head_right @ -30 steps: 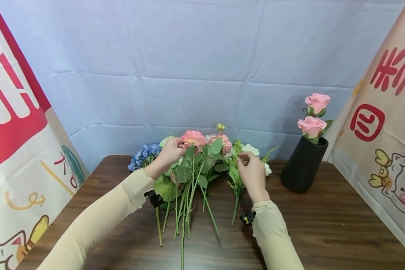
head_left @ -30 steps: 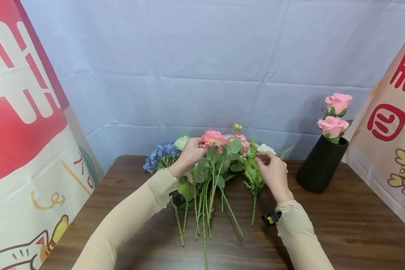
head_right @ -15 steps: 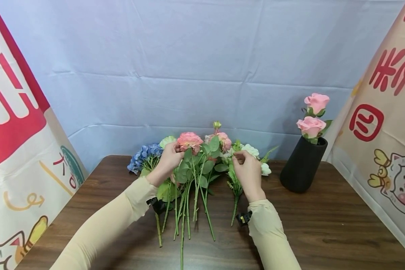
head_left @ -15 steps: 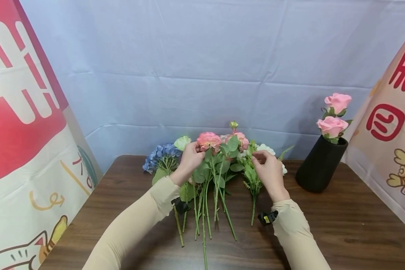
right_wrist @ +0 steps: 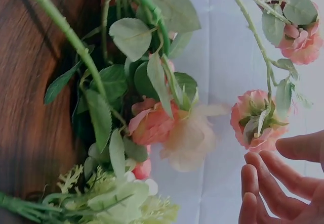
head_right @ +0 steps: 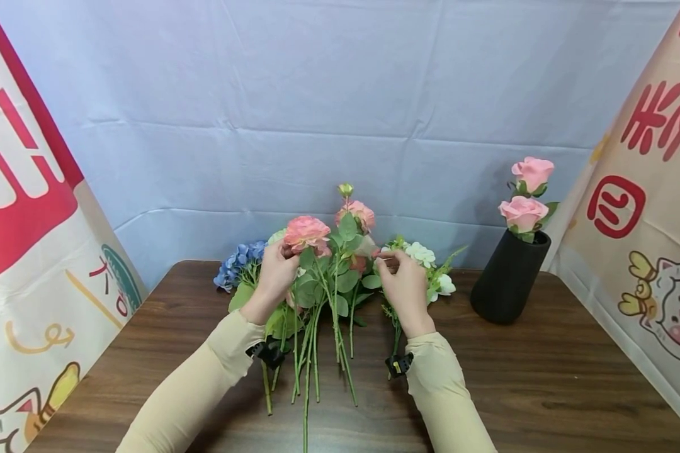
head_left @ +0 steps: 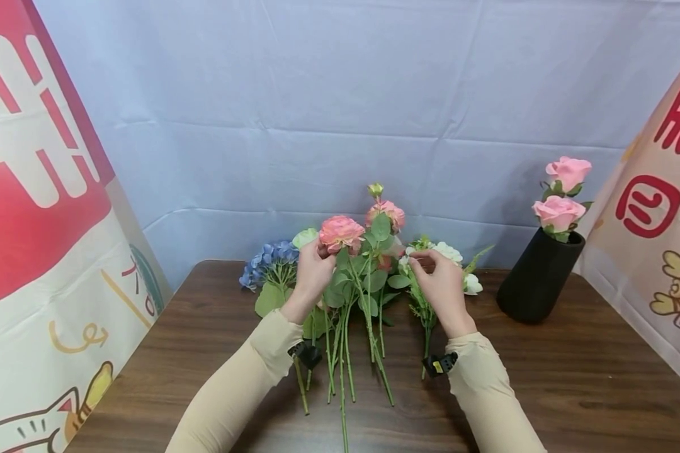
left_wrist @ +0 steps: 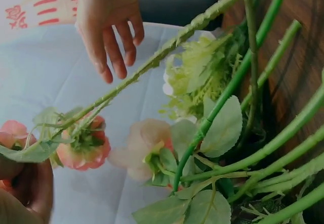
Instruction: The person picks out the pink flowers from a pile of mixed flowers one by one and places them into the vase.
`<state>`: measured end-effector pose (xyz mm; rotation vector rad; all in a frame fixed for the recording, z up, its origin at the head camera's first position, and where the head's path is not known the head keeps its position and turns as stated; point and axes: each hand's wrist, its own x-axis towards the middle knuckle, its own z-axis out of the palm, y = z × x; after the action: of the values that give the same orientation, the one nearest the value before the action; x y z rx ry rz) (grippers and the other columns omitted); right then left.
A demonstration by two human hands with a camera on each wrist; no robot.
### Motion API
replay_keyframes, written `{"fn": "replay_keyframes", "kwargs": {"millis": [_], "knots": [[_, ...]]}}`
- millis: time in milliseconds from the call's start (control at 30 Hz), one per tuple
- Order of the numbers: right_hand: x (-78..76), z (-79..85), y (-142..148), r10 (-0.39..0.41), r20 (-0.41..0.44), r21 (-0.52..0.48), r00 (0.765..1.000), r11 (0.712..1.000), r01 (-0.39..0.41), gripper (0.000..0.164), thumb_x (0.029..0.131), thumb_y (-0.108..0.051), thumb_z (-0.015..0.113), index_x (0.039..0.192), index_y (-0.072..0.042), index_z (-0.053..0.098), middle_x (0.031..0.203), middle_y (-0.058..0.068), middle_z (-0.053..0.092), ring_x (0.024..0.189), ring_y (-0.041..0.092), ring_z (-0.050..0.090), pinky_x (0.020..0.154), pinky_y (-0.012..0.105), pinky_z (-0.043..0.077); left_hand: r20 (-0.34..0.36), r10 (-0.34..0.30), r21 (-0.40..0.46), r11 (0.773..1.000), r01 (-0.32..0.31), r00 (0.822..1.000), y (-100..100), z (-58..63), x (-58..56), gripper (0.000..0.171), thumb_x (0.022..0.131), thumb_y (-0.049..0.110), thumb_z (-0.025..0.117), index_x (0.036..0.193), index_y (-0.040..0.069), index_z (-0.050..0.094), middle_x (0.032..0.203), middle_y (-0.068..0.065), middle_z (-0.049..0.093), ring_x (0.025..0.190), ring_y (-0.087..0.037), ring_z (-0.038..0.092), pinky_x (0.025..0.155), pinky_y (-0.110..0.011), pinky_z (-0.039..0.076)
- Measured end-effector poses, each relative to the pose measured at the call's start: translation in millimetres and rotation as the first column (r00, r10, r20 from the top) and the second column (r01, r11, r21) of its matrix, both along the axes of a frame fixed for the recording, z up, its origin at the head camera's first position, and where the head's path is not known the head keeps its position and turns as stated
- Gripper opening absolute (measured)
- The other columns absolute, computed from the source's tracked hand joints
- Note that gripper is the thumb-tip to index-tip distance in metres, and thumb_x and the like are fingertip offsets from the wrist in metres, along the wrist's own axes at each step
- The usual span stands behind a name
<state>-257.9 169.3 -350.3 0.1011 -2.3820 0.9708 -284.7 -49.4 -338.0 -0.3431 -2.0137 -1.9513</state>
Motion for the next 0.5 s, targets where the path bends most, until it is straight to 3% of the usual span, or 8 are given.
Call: {"fn": "replay_keyframes", "kwargs": {"millis": [200, 400, 500], "knots": [[2.6, 5.0, -8.9, 0.030, 0.007, -0.013, 1.000, 0.999, -0.029, 0.024, 0.086, -0.032, 0.056, 0.101, -0.015, 0.064, 0.086, 0.006, 0.066, 0.077, 0.021, 0.061, 0.066, 0.038, 0.047, -0.063, 0.033, 0.068, 0.997, -0.029, 0.997, -4.2, -3.7, -1.0, 0.029, 0.081, -0.009, 0.047, 0.104, 0.001, 0.061, 0.098, -0.015, 0.064, 0.079, -0.016, 0.060, 0.061, -0.025, 0.044], [2.2, 8.6, -20.3, 0.067, 0.011, -0.021, 0.998, 0.998, -0.067, 0.025, 0.084, -0.031, 0.058, 0.100, -0.013, 0.065, 0.088, 0.005, 0.066, 0.078, 0.019, 0.061, 0.067, 0.037, 0.048, -0.108, 0.016, 0.121, 0.993, -0.003, 0.994, -7.4, -2.5, 4.1, 0.027, 0.084, -0.005, 0.050, 0.109, -0.002, 0.059, 0.102, -0.018, 0.064, 0.079, -0.025, 0.060, 0.066, -0.042, 0.047], [2.0, 9.2, -25.4, 0.080, 0.024, -0.025, 0.997, 0.997, -0.079, 0.026, 0.085, -0.033, 0.058, 0.101, -0.014, 0.065, 0.089, 0.003, 0.066, 0.078, 0.018, 0.061, 0.068, 0.037, 0.048, -0.136, 0.018, 0.133, 0.991, 0.000, 0.991, -6.1, 3.4, 12.1, 0.025, 0.084, -0.005, 0.050, 0.108, -0.005, 0.058, 0.101, -0.022, 0.063, 0.081, -0.029, 0.061, 0.067, -0.037, 0.050]]}}
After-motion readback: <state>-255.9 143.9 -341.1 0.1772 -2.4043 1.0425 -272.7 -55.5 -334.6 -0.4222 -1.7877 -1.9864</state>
